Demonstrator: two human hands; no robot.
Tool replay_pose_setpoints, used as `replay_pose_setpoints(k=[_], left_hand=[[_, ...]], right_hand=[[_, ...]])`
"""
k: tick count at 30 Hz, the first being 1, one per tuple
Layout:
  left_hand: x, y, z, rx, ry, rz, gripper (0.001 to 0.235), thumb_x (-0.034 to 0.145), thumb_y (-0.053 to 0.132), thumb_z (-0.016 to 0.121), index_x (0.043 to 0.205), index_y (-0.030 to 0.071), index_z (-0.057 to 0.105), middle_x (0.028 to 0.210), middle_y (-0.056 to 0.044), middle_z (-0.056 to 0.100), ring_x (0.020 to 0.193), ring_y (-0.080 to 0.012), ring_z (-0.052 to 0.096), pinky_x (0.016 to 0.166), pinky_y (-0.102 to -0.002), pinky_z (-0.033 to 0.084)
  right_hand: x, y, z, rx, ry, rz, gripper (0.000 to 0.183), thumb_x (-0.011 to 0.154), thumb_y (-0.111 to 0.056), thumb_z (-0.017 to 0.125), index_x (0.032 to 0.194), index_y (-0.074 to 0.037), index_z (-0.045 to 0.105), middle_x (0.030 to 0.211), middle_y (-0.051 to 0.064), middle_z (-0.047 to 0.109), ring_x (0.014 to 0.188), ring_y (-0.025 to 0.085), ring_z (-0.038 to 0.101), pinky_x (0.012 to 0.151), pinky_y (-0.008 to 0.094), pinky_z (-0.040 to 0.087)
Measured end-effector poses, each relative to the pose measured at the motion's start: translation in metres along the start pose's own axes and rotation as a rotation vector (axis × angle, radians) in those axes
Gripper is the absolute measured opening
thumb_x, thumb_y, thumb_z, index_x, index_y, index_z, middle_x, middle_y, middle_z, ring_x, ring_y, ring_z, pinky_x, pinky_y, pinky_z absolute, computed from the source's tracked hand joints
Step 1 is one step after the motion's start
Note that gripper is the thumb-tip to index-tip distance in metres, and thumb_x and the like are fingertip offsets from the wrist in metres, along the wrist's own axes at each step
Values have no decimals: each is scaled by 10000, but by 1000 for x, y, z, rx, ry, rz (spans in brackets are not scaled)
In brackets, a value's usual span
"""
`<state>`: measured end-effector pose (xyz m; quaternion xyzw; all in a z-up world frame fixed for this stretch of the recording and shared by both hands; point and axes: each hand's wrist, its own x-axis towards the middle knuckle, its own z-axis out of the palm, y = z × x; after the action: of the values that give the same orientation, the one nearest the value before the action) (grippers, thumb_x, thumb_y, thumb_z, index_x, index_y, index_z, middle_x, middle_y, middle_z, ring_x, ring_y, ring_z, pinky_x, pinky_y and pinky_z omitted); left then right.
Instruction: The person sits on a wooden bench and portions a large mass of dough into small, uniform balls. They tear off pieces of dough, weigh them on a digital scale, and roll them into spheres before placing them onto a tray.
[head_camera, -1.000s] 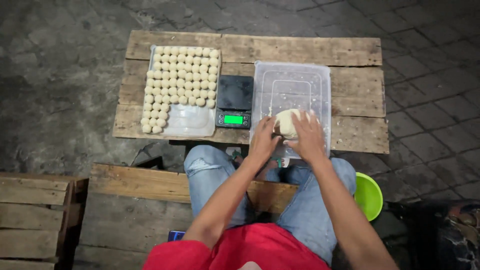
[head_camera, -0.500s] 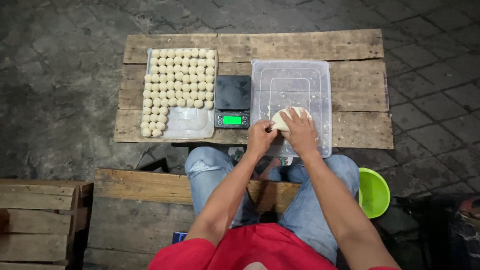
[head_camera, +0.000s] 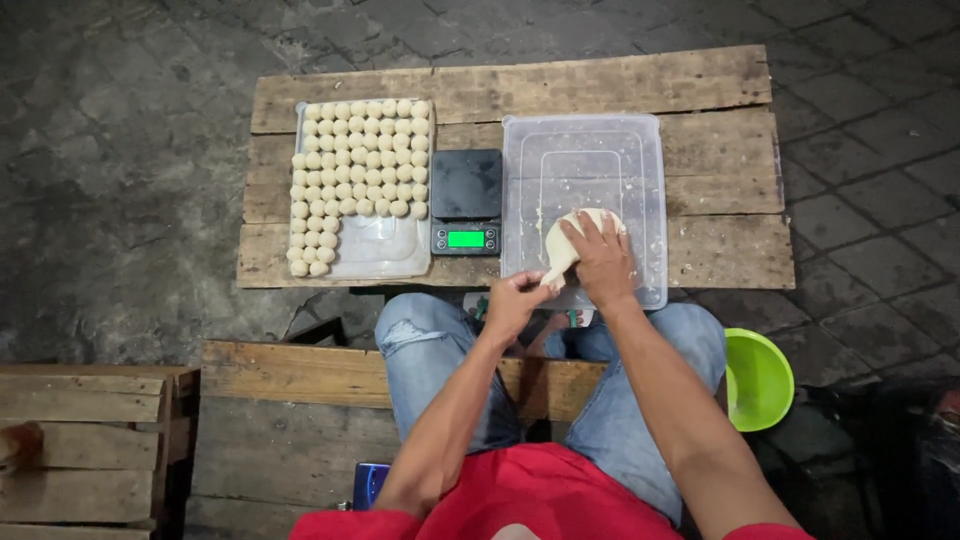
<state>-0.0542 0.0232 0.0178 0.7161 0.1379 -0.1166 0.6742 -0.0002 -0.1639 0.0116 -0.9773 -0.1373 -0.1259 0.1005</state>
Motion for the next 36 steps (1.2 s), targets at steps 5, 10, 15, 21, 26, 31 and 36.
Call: replay_pose_setpoints(k=[5, 10, 15, 21, 26, 31, 36], left_hand=[[-47, 32, -2, 64, 8, -50, 376, 766, 238, 822, 1098, 64, 797, 871, -130, 781, 812, -166, 693, 747, -356, 564], [-82, 32, -15, -281, 65, -144, 439, 777, 100, 817, 1185, -33, 721, 990, -215, 752, 894, -229, 718, 834, -352, 606], [-101, 66, -32, -912, 50, -144, 496, 874, -23, 729, 1320, -158, 560, 1186, -250, 662, 1179, -412, 675, 1047, -509, 547], [-101, 52, -35, -715, -71, -153, 449, 1026, 414, 557, 1327, 95, 654, 1157, -124, 738, 1139, -250, 679, 1068, -434, 461], [-121, 85, -51, -240, -105, -94, 491, 1044, 444, 556, 1320, 73, 722, 1176, -156, 735, 1138, -200, 604, 991, -484, 508], [-147, 136, -59, 84, -135, -18, 478, 1043, 491, 523, 1303, 149, 732, 1253, -89, 741, 1237, -203, 633, 1043, -405, 507], [-165, 136, -44, 590, 68, 572, 391, 998, 257, 576, 1257, 6, 729, 1244, -175, 735, 1031, -390, 726, 962, -466, 520]], right_hand=[[1, -1, -1, -2, -9, 27, 714, 827, -105, 582, 1482, -389, 565, 1526, -29, 565, 1391, 421, 509, 1098, 613, 425], [16, 0, -25, 146, -243, 95, 864, 736, -358, 639, 1574, -342, 430, 1612, 16, 451, 1478, 438, 377, 1145, 655, 327], [6, -22, -88, 370, 59, -57, 873, 680, -243, 822, 1492, -43, 571, 1475, 222, 593, 1363, 466, 533, 1042, 719, 378], [-52, -89, -92, 662, 163, 64, 552, 675, -442, 964, 1081, -114, 787, 1077, 84, 757, 1042, 316, 738, 898, 412, 600], [-60, -106, -101, 841, 191, 161, 310, 762, -135, 918, 1048, -103, 801, 996, 69, 778, 835, 301, 767, 652, 352, 651], [-74, -117, -81, 987, 158, 418, 273, 751, -65, 889, 1015, -82, 822, 896, 120, 783, 761, 246, 762, 579, 319, 630], [-69, -130, -79, 1180, 47, 786, 289, 739, 14, 750, 1010, -52, 822, 784, 108, 772, 683, 64, 675, 612, 318, 605]])
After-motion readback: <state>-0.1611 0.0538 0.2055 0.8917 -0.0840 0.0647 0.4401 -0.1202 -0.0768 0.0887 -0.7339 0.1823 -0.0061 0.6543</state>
